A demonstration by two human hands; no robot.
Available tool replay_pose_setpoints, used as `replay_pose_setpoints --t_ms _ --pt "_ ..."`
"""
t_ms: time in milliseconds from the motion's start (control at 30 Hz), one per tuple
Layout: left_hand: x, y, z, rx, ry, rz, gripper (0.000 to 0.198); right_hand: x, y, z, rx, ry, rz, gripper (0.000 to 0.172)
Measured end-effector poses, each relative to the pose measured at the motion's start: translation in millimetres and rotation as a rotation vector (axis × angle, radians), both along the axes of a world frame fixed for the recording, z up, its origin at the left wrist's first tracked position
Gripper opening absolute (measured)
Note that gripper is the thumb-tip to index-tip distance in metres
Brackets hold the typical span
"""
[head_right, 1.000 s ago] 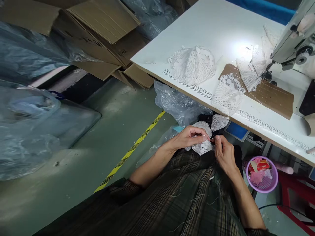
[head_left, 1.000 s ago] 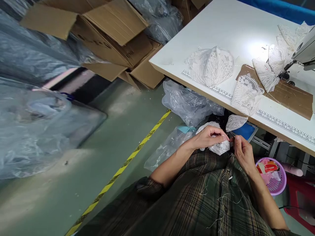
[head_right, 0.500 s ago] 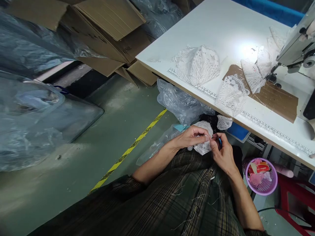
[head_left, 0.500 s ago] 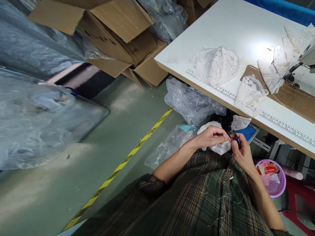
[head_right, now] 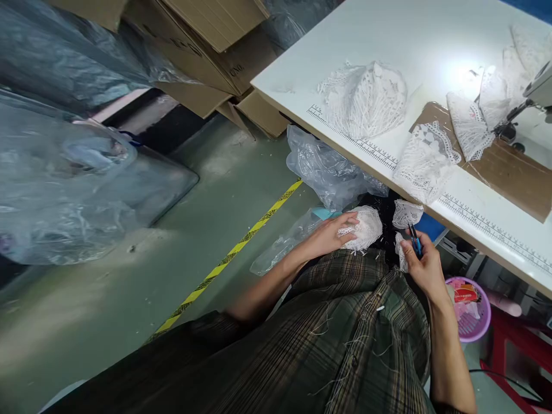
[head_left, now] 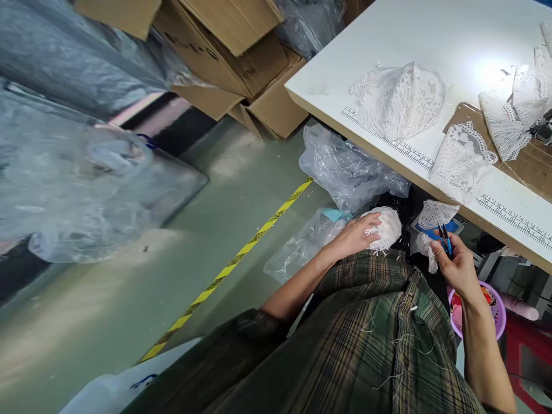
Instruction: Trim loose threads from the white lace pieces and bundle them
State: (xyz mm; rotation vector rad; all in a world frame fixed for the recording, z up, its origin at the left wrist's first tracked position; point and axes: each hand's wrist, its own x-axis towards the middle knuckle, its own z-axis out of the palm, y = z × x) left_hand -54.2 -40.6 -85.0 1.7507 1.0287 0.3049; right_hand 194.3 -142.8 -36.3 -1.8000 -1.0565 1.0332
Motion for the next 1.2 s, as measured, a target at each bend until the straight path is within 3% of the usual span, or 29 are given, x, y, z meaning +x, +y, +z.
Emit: replay_pose_setpoints --t_ms 133,333,400,567,767,833,1000,1200 --pt "3 1 2.0 -0.135 -0.142 0.080 0.054 1 7 -14.1 -0.094 -0.031 0.027 0.060" --pt "7 6 17.4 -0.211 -0.227 0.038 0.038 1 8 -31.8 -0.095 -0.048 0.099 0.053" --pt "7 8 28.5 -0.216 -0.224 -0.056 0.032 0 9 -33.1 -0.044 -0.033 0.095 0.051" --pt "15 4 58.1 -0.287 -0.261 -0.480 0.019 -13 15 -23.7 -0.037 0.147 0.069 0.051" --pt "31 4 67.3 0.007 -0.324 -0.295 0.013 -35 13 -2.1 -0.087 0.395 0.144 0.048" --pt "31 7 67.3 0.062 -0.354 -0.297 0.012 -39 11 3.0 -0.095 0.425 0.157 0.046" --pt "27 15 67.6 -0.029 -0.361 -0.404 0.010 -44 13 12.8 -0.072 0.409 0.139 0.045" --pt "29 21 66.6 0.004 -0.373 -0.351 0.023 -48 16 20.3 -0.028 0.383 0.119 0.044"
